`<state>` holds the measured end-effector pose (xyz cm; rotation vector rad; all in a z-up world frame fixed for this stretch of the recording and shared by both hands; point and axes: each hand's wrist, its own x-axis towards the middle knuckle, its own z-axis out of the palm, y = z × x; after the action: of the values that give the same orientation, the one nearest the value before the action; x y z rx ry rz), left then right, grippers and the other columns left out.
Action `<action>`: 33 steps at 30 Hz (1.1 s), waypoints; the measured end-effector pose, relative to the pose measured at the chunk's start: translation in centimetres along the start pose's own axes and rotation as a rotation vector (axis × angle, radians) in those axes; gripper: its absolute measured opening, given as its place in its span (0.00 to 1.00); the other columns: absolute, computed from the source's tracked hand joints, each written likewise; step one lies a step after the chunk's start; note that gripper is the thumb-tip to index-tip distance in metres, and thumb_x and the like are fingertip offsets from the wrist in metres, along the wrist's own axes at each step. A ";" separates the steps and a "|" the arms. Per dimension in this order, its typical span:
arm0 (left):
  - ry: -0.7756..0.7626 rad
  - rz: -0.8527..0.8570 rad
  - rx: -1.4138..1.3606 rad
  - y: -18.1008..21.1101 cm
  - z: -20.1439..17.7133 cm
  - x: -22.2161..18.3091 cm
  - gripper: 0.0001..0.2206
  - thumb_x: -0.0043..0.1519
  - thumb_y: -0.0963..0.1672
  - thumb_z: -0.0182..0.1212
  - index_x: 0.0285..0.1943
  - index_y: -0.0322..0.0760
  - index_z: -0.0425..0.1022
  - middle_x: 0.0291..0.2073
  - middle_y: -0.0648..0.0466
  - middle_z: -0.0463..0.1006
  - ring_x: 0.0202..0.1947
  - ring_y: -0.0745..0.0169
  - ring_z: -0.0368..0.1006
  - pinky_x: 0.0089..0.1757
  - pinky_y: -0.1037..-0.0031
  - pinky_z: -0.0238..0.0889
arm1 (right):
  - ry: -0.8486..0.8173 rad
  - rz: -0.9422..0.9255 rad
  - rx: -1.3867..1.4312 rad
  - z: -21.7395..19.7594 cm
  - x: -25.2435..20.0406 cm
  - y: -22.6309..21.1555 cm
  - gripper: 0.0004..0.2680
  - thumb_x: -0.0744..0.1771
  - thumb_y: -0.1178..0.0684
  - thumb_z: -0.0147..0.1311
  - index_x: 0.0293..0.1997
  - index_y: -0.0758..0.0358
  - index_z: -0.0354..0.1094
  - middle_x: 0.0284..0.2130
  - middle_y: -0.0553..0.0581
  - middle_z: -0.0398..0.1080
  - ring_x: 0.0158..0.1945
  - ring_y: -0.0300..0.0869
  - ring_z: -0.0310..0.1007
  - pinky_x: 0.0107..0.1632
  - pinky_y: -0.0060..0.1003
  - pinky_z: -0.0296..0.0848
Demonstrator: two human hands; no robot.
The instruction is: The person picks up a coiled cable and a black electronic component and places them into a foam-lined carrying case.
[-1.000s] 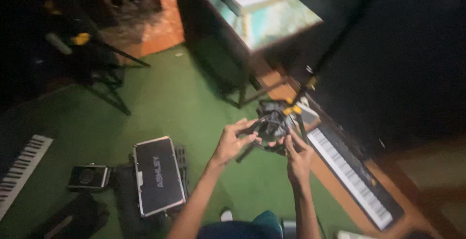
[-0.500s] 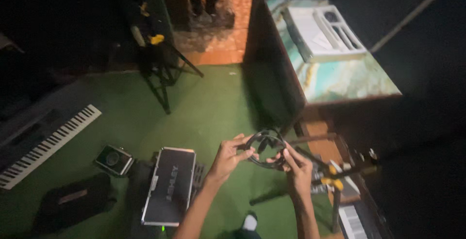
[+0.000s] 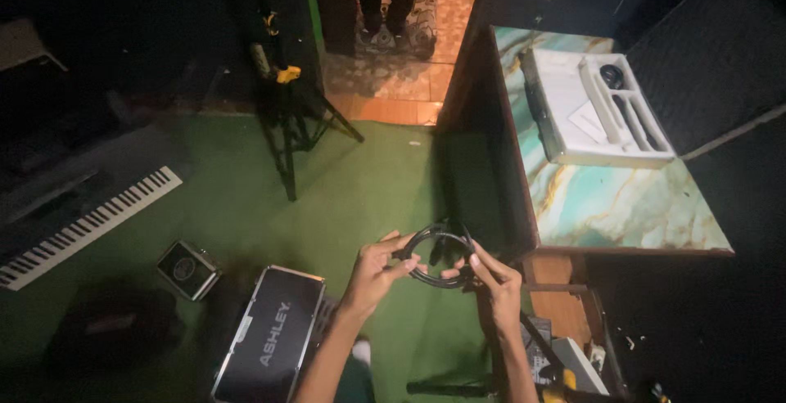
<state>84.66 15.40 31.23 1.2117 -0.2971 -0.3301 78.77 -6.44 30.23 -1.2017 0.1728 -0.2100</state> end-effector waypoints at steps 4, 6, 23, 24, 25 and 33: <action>-0.010 0.060 0.048 -0.5 -2.3 5.5 0.23 0.59 0.35 0.66 0.66 0.26 0.74 0.43 0.50 0.76 0.40 0.60 0.81 0.45 0.75 0.73 | -0.004 0.002 -0.070 1.4 5.7 0.0 0.15 0.68 0.57 0.53 0.62 0.75 0.69 0.33 0.60 0.77 0.34 0.47 0.81 0.27 0.31 0.65; -0.019 0.070 0.088 -0.2 -3.9 8.0 0.22 0.60 0.35 0.65 0.66 0.25 0.74 0.43 0.48 0.78 0.40 0.59 0.81 0.46 0.75 0.72 | 0.022 0.041 -0.053 2.8 8.6 -0.3 0.16 0.68 0.57 0.54 0.62 0.74 0.69 0.33 0.60 0.77 0.33 0.46 0.79 0.27 0.31 0.65; -0.143 0.036 0.032 4.6 -10.8 31.2 0.21 0.59 0.33 0.62 0.64 0.26 0.74 0.41 0.54 0.70 0.43 0.60 0.78 0.49 0.70 0.77 | 0.100 -0.022 -0.018 8.3 29.2 -1.3 0.16 0.68 0.57 0.53 0.62 0.79 0.67 0.35 0.62 0.76 0.36 0.50 0.80 0.43 0.41 0.79; -0.143 0.017 0.039 4.2 -10.9 32.5 0.21 0.59 0.33 0.62 0.64 0.26 0.74 0.41 0.54 0.71 0.43 0.61 0.78 0.49 0.71 0.77 | 0.114 -0.014 -0.024 8.0 30.5 -1.3 0.16 0.68 0.57 0.53 0.62 0.79 0.67 0.35 0.62 0.76 0.36 0.49 0.80 0.44 0.40 0.78; -0.143 -0.003 0.047 3.7 -10.8 33.8 0.21 0.59 0.33 0.62 0.63 0.26 0.74 0.41 0.55 0.71 0.43 0.61 0.78 0.48 0.71 0.77 | 0.127 -0.007 -0.030 7.6 31.8 -1.3 0.16 0.68 0.57 0.53 0.62 0.79 0.67 0.35 0.62 0.75 0.37 0.49 0.80 0.44 0.40 0.78; -0.134 0.031 0.241 0.2 -9.1 47.1 0.21 0.60 0.33 0.63 0.64 0.24 0.73 0.39 0.54 0.76 0.42 0.60 0.77 0.51 0.72 0.69 | 0.137 0.024 0.011 2.3 44.6 -1.8 0.17 0.68 0.57 0.54 0.63 0.79 0.67 0.34 0.61 0.76 0.35 0.47 0.78 0.42 0.39 0.76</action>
<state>131.32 4.39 30.75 1.4232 -0.4816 -0.3564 122.37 -16.19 31.76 -1.1737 0.3048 -0.2719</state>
